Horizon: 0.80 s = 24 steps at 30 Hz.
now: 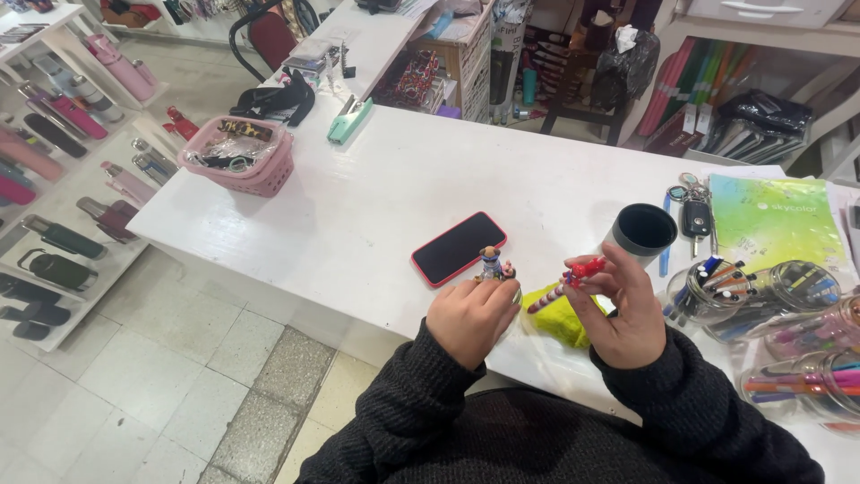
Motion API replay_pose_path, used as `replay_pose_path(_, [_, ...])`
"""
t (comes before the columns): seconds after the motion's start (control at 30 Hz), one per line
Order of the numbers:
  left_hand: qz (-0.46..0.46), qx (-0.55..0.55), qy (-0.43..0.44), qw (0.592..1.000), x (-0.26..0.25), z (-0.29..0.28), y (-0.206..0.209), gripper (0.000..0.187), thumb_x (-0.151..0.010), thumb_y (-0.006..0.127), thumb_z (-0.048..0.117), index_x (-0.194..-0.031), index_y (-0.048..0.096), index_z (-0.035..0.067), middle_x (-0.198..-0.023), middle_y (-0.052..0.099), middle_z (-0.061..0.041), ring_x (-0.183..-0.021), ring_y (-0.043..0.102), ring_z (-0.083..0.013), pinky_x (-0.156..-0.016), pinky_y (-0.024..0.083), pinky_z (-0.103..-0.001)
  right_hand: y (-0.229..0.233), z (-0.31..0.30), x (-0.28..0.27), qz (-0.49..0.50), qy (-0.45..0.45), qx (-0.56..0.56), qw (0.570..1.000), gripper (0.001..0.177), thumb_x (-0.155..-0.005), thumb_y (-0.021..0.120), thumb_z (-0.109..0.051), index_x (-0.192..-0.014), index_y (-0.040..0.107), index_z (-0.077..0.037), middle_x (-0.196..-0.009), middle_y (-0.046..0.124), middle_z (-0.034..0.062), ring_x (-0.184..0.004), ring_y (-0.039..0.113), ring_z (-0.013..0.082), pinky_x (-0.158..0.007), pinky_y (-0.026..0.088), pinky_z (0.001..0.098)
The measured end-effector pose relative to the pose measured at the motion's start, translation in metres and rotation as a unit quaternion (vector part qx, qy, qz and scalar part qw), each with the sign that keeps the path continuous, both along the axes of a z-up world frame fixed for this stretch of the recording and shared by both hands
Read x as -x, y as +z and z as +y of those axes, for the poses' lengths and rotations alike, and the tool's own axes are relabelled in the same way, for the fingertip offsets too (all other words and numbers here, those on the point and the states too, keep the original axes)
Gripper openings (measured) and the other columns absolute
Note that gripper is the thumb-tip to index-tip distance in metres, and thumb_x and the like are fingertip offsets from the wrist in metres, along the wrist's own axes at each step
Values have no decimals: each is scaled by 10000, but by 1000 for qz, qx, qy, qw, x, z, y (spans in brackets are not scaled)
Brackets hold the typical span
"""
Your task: The person cleans a glass jar and various pens using a yellow cloth. They wipe the jar, remove pens to clean them individually, and then place them back inside. The person also wipes the counter surface and handles a second jar of pens.
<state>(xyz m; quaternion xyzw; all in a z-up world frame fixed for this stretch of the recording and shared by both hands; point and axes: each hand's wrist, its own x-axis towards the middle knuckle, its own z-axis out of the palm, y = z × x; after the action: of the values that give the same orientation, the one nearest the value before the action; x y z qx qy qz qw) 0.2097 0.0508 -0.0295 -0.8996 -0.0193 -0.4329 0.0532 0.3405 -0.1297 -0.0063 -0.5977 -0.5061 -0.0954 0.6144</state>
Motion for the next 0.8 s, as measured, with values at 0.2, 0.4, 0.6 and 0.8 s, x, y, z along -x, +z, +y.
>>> replay_pose_path(0.2, [29,67,-58,996,0,4,5,138,-963,632,323,-1062,683,241,-888,680,32,-718,655,-200,-646,544,-293,8,6,-3,-21,4,-4,1000,720,-887,670,18,-1516,319,-9,-1175,658,305,-920,719,460,-815,604,530])
replay_pose_path(0.4, [48,135,-114,983,6,17,16,152,-984,641,312,-1085,693,211,-905,680,2,-735,656,-219,-670,551,-297,15,12,2,-6,25,-2,1000,724,-933,612,7,-1558,255,-68,-1272,618,286,-994,726,415,-862,588,526])
replay_pose_path(0.6, [67,26,-89,993,0,14,16,115,-939,639,277,-1002,672,186,-844,657,-16,-702,641,-220,-639,537,-315,17,15,3,-9,36,-1,999,716,-928,583,29,-1553,245,-58,-1300,596,311,-1006,722,455,-870,579,556])
replay_pose_path(0.8, [52,-60,-9,997,-13,8,-3,77,-894,566,228,-899,643,225,-796,581,17,-654,573,-202,-553,472,-311,17,16,1,-15,34,0,999,694,-936,572,26,-1548,254,-50,-1291,603,299,-1001,729,441,-867,583,539])
